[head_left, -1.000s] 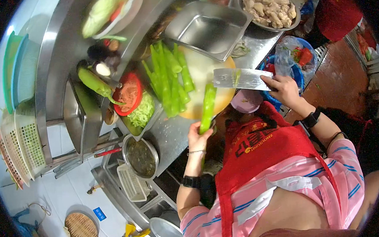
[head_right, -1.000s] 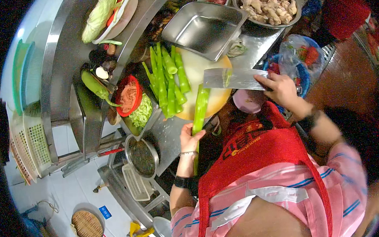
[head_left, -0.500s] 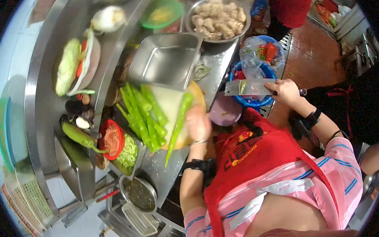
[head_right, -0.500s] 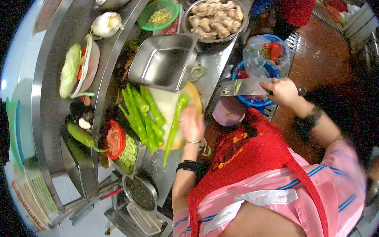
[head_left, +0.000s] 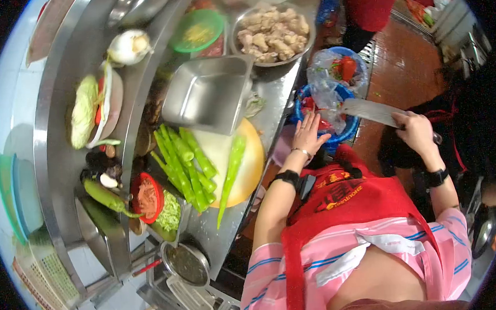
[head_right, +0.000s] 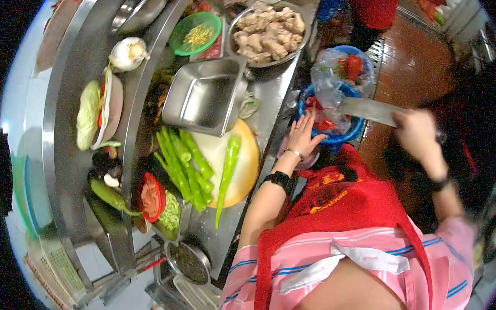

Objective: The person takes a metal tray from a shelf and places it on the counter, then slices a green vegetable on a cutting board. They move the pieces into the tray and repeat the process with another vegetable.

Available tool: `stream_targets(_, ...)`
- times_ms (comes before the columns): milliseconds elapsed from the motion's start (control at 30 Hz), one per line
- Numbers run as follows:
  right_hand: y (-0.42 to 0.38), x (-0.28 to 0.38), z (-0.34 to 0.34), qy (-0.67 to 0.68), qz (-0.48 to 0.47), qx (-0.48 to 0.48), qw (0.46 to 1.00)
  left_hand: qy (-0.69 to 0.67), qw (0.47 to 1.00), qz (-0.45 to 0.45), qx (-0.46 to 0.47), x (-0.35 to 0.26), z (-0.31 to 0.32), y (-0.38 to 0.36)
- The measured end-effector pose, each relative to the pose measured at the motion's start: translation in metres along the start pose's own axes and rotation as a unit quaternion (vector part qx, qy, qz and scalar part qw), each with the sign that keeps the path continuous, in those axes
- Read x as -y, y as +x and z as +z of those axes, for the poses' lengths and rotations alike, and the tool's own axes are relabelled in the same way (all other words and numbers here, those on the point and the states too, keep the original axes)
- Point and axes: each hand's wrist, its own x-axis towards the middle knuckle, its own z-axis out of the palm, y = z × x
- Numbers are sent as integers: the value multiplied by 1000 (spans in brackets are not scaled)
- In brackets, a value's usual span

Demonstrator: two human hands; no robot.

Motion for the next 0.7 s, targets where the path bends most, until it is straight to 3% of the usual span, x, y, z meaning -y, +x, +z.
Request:
stream_targets(100,4,-5,-9,52,53,18,997,42,972,-12,-229,15,-26,-36)
stream_targets(167,9,-20,17,80,31,-23,996,63,917,-113,-378,46,-32,-75)
stream_targets(233,22,-6,21,108,14,6,994,145,854,-251,-432,74,-48,-118)
stream_targets(300,38,16,23,161,1,66,985,204,823,-342,-405,95,-59,-143)
stream_targets(367,53,29,42,173,-75,105,977,138,845,-407,-319,111,-55,-158)
stream_targets(400,61,39,49,186,-117,111,969,138,838,-417,-323,113,-54,-163)
stream_targets(500,80,78,59,170,-206,131,955,104,867,-368,-318,109,-48,-179)
stream_targets(567,93,104,65,172,-274,135,937,175,886,-342,-257,98,-44,-195)
stream_targets(700,113,162,56,171,-312,193,914,186,855,-377,-304,86,-41,-227)
